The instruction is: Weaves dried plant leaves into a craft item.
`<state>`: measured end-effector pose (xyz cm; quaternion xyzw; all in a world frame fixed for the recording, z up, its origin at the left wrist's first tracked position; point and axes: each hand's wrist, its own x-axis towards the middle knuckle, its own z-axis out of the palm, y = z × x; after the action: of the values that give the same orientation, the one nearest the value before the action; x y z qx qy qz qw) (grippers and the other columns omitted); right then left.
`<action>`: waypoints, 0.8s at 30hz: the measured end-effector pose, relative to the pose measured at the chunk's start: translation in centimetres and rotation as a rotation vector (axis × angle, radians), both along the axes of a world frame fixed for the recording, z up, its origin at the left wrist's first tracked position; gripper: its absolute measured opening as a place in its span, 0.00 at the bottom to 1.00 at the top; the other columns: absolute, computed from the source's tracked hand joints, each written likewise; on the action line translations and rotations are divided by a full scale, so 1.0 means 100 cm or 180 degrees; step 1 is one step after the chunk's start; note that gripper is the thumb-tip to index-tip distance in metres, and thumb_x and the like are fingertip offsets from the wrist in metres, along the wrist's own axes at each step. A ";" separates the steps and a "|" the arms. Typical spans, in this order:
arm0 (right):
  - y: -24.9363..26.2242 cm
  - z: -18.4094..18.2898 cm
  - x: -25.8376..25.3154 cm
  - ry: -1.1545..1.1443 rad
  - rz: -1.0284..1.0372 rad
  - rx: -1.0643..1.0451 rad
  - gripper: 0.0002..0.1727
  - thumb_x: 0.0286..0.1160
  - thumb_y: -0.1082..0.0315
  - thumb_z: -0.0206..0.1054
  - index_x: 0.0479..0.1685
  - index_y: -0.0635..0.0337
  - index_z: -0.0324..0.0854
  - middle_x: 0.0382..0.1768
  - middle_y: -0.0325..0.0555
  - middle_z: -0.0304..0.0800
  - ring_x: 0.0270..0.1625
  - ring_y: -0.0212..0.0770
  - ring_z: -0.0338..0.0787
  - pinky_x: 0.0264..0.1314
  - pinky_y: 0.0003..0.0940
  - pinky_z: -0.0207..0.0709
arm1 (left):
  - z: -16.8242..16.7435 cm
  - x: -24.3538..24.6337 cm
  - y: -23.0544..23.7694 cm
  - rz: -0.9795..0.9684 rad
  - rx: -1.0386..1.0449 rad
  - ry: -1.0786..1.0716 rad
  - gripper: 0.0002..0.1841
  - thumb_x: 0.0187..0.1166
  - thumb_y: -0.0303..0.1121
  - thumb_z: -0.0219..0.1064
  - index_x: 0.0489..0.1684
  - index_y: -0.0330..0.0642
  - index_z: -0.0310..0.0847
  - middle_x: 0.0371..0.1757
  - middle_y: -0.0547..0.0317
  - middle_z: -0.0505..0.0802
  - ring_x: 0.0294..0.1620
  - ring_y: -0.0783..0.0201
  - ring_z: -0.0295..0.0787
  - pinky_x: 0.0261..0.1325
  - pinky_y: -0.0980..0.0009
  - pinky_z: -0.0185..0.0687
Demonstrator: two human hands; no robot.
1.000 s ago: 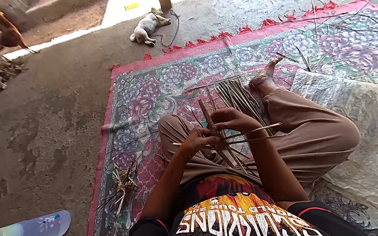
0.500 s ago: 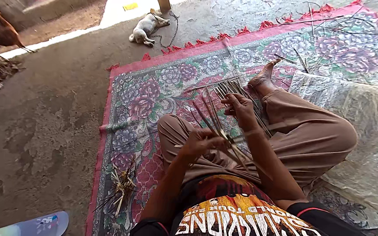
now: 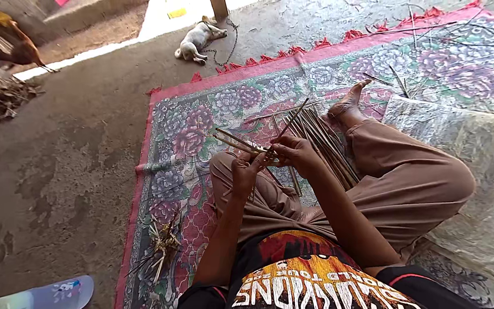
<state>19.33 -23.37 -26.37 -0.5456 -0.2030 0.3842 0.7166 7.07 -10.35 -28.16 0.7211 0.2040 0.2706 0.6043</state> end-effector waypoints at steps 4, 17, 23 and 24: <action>0.001 -0.009 0.000 0.0215 -0.0123 -0.0061 0.02 0.83 0.73 0.64 0.42 0.59 0.81 0.23 0.35 0.80 0.19 0.25 0.77 0.26 0.24 0.82 | -0.010 0.004 -0.002 -0.0119 -0.0458 0.0021 0.03 0.79 0.26 0.71 0.38 0.36 0.90 0.32 0.61 0.93 0.29 0.74 0.87 0.36 0.76 0.84; 0.006 -0.011 0.000 0.0384 -0.0272 -0.0102 0.03 0.82 0.75 0.65 0.47 0.62 0.79 0.31 0.42 0.91 0.26 0.33 0.91 0.34 0.30 0.90 | -0.025 0.010 0.003 -0.0422 -0.0741 -0.0311 0.05 0.82 0.26 0.66 0.43 0.39 0.90 0.38 0.62 0.94 0.35 0.74 0.89 0.41 0.76 0.86; -0.006 -0.011 0.006 -0.0520 0.0337 0.0016 0.05 0.73 0.82 0.69 0.40 0.65 0.84 0.30 0.39 0.91 0.28 0.27 0.89 0.36 0.24 0.88 | -0.008 0.007 0.022 -0.1274 0.0332 0.0032 0.06 0.74 0.26 0.71 0.27 0.38 0.89 0.31 0.65 0.90 0.37 0.75 0.82 0.47 0.75 0.76; -0.007 -0.012 0.008 -0.0676 0.0454 0.0105 0.06 0.72 0.83 0.68 0.41 0.65 0.85 0.31 0.39 0.91 0.31 0.27 0.89 0.40 0.25 0.88 | -0.007 0.008 0.026 -0.1293 0.0417 0.0054 0.07 0.74 0.26 0.72 0.25 0.38 0.89 0.30 0.65 0.90 0.36 0.75 0.81 0.46 0.75 0.75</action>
<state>20.18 -24.07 -27.61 -0.5555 -0.3223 0.3709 0.6708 7.86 -7.80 -28.90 0.7874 0.0415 0.1499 0.5965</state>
